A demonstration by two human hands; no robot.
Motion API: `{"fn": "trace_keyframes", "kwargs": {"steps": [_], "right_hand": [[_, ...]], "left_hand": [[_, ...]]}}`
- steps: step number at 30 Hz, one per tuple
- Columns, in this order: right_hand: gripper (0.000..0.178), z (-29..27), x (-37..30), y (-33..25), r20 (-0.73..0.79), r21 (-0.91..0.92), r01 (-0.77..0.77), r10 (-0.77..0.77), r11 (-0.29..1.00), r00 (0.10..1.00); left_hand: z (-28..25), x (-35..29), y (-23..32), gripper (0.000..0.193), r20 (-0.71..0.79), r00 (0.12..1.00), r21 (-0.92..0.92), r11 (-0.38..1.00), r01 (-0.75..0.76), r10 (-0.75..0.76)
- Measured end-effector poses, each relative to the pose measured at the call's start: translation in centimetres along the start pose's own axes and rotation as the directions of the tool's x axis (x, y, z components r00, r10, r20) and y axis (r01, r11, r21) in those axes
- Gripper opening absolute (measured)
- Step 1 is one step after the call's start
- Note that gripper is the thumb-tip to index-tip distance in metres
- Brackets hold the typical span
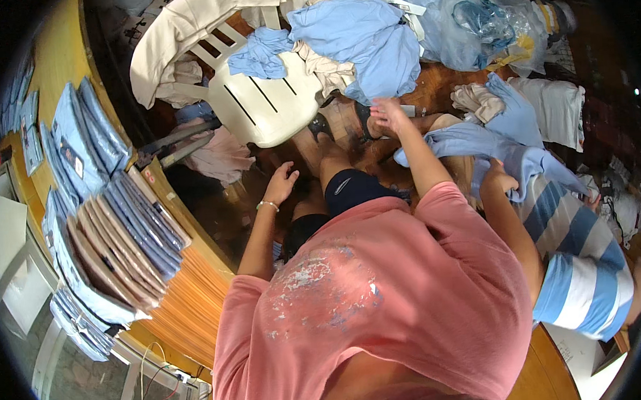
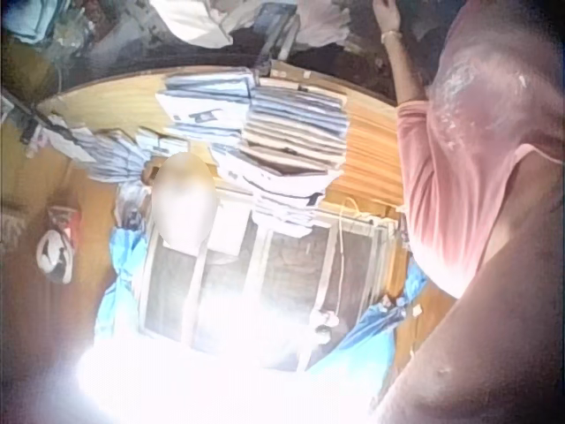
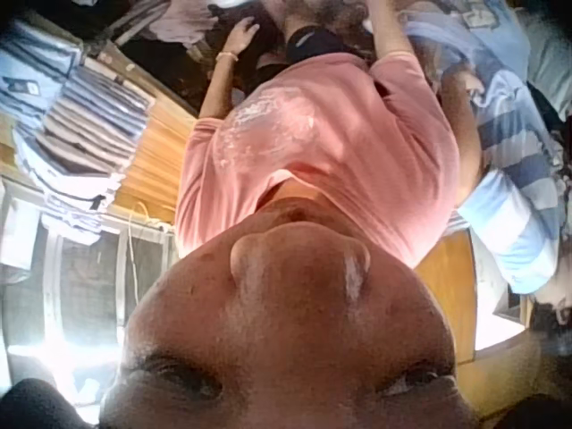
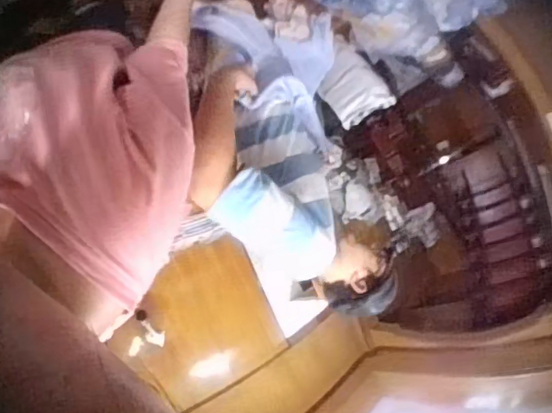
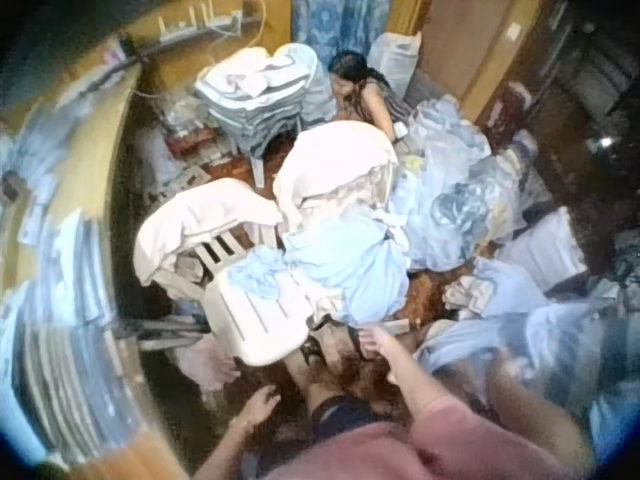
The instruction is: The person folds blue garments at a wooden table, using a cardboard template to ensure uniform size, and then places the folded items into clear plastic bags.
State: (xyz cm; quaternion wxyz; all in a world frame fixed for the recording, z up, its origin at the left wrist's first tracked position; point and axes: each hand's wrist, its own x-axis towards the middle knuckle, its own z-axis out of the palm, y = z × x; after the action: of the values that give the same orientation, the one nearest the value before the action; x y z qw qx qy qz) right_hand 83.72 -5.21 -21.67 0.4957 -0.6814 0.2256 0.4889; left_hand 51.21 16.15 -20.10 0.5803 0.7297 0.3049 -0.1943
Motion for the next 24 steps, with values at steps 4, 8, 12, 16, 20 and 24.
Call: {"fn": "trace_keyframes", "kwargs": {"steps": [4, 8, 12, 16, 20, 24], "right_hand": [[0.040, -1.8, 8.3, 5.3, -0.092, 0.101, -0.148, 0.157, 0.984, 0.983], [0.056, -2.2, 16.5, 9.1, 0.017, 0.827, -0.228, 0.383, 0.513, 0.924], [0.060, 0.6, 17.4, 6.3, -0.070, 0.997, 0.071, 0.314, 0.006, 0.947], [0.049, -1.4, 17.2, 5.3, -0.220, 0.937, 0.064, 0.438, 0.343, 0.872], [0.038, -2.8, 12.9, 0.7, -0.772, 0.602, 0.548, 0.248, 0.581, 0.585], [0.023, -2.5, 9.3, -7.5, -0.910, -0.134, 0.775, -0.386, 0.618, 0.150]], "left_hand": [[0.4, 1.5, 2.8, 0.043, 0.177, 0.973, -0.068, 0.985, 0.161, -0.147], [0.5, 8.6, 8.5, 0.046, 0.321, 0.945, -0.118, 0.987, 0.108, -0.065], [1.1, 19.5, 10.5, 0.042, 0.188, 0.980, -0.023, 0.998, -0.057, 0.061], [1.1, 31.9, 12.0, 0.062, -0.238, 0.964, -0.142, 0.978, -0.154, 0.118], [0.2, 38.2, 12.1, 0.087, -0.403, 0.881, -0.439, 0.897, 0.052, -0.248], [-1.3, 38.6, 12.8, 0.051, 0.018, 0.935, -0.582, 0.756, 0.298, -0.354]]}}
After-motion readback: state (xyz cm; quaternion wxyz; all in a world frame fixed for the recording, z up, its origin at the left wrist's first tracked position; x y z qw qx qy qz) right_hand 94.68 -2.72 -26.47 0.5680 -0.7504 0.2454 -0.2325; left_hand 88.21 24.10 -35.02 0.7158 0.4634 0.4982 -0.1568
